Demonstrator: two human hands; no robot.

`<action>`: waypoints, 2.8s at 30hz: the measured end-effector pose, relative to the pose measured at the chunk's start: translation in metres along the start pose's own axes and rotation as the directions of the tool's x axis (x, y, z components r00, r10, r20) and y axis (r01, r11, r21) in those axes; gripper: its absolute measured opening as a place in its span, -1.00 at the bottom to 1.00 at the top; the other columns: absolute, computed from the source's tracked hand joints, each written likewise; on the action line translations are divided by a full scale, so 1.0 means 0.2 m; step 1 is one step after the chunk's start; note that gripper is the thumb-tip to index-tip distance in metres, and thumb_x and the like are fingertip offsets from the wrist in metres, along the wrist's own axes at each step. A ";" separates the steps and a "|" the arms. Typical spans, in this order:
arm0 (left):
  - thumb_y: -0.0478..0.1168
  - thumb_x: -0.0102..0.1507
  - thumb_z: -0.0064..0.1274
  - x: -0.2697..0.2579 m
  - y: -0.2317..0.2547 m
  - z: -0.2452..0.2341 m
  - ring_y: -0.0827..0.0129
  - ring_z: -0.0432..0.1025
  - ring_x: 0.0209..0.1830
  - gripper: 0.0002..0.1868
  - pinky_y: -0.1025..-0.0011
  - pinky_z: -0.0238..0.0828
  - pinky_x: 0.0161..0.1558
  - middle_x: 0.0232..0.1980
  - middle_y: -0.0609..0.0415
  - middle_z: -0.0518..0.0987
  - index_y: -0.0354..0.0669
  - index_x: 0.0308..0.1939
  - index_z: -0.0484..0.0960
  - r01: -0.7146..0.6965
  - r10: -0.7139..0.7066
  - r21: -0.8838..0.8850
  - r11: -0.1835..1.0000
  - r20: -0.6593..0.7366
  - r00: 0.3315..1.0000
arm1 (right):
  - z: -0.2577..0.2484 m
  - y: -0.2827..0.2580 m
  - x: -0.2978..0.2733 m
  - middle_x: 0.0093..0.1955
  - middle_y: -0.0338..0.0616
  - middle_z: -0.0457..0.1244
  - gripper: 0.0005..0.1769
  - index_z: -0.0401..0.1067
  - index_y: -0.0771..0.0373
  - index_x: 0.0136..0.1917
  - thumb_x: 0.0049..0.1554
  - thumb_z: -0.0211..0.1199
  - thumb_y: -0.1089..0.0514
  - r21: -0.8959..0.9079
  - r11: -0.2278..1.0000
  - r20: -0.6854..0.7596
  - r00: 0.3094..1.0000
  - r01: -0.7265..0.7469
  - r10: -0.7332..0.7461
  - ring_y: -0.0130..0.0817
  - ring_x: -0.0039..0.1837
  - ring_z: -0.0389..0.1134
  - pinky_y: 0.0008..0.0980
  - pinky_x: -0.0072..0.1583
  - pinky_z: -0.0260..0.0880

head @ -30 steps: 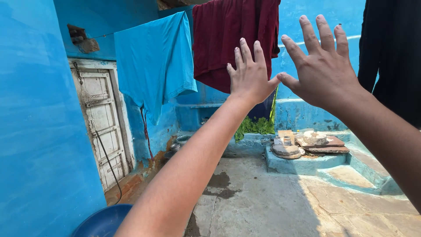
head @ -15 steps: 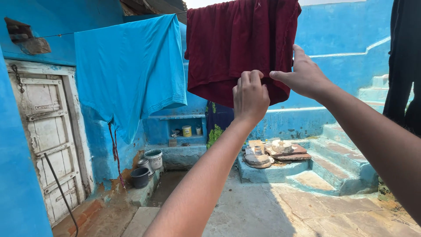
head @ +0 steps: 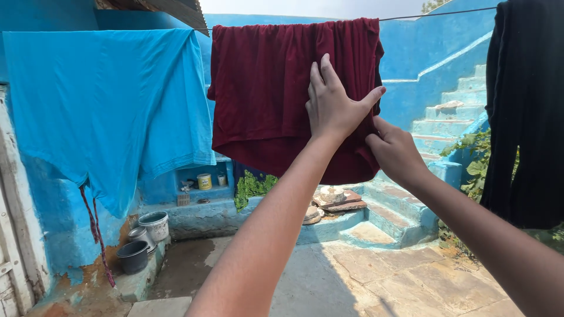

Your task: Hanging wet clothes on a clothesline in an outdoor courtyard.

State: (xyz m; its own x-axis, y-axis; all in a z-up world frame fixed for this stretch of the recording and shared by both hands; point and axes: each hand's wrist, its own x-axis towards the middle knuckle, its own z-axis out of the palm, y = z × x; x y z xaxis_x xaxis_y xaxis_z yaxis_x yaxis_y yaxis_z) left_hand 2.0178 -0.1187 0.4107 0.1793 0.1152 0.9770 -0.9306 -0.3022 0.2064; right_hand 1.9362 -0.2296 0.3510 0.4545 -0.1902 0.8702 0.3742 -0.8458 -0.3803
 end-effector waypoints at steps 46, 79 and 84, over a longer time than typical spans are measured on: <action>-0.08 0.35 -0.15 -0.48 -0.11 0.19 0.17 0.45 -0.45 -0.65 0.21 0.35 -0.30 -0.43 -0.05 0.55 -0.22 -0.42 0.51 0.404 -0.287 -0.375 0.835 0.331 0.899 | 0.00 -0.18 -0.47 0.01 -0.06 0.42 -0.51 0.40 0.39 0.34 0.14 0.13 0.24 0.278 0.942 0.103 0.969 0.188 -0.224 -0.48 0.08 0.37 -0.40 0.09 0.43; -0.02 0.16 0.32 -0.22 -0.14 -0.72 0.35 0.51 0.08 -0.54 0.35 0.41 0.16 0.06 0.07 0.66 -0.17 0.05 0.67 0.626 -0.151 -0.710 0.321 0.615 0.774 | -0.06 0.27 -0.49 0.65 0.36 -0.58 0.50 -0.64 -0.03 0.69 0.06 0.57 -0.23 0.249 0.822 -0.566 0.611 -0.513 0.553 0.21 0.65 -0.29 0.09 0.51 0.00; 0.02 0.14 0.33 -0.06 -0.29 -0.74 0.26 0.53 0.08 -0.46 0.22 0.45 0.17 0.07 -0.01 0.67 -0.23 0.09 0.66 0.739 -0.134 -0.637 0.219 0.731 0.669 | -0.21 0.34 -0.38 0.67 0.13 -0.49 0.50 -0.75 0.04 0.69 0.07 0.47 -0.17 -0.156 0.958 -0.729 0.682 -0.242 0.054 0.01 0.65 -0.02 -0.03 0.48 0.26</action>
State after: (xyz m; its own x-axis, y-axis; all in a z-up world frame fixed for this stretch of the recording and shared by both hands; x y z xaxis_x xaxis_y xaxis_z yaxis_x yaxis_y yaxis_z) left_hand 2.0234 0.0373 0.3798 0.4778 -0.5742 0.6649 -0.2741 0.6216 0.7338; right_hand 1.8939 -0.2934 0.2726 -0.2593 -0.5385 0.8017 0.1221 -0.8417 -0.5259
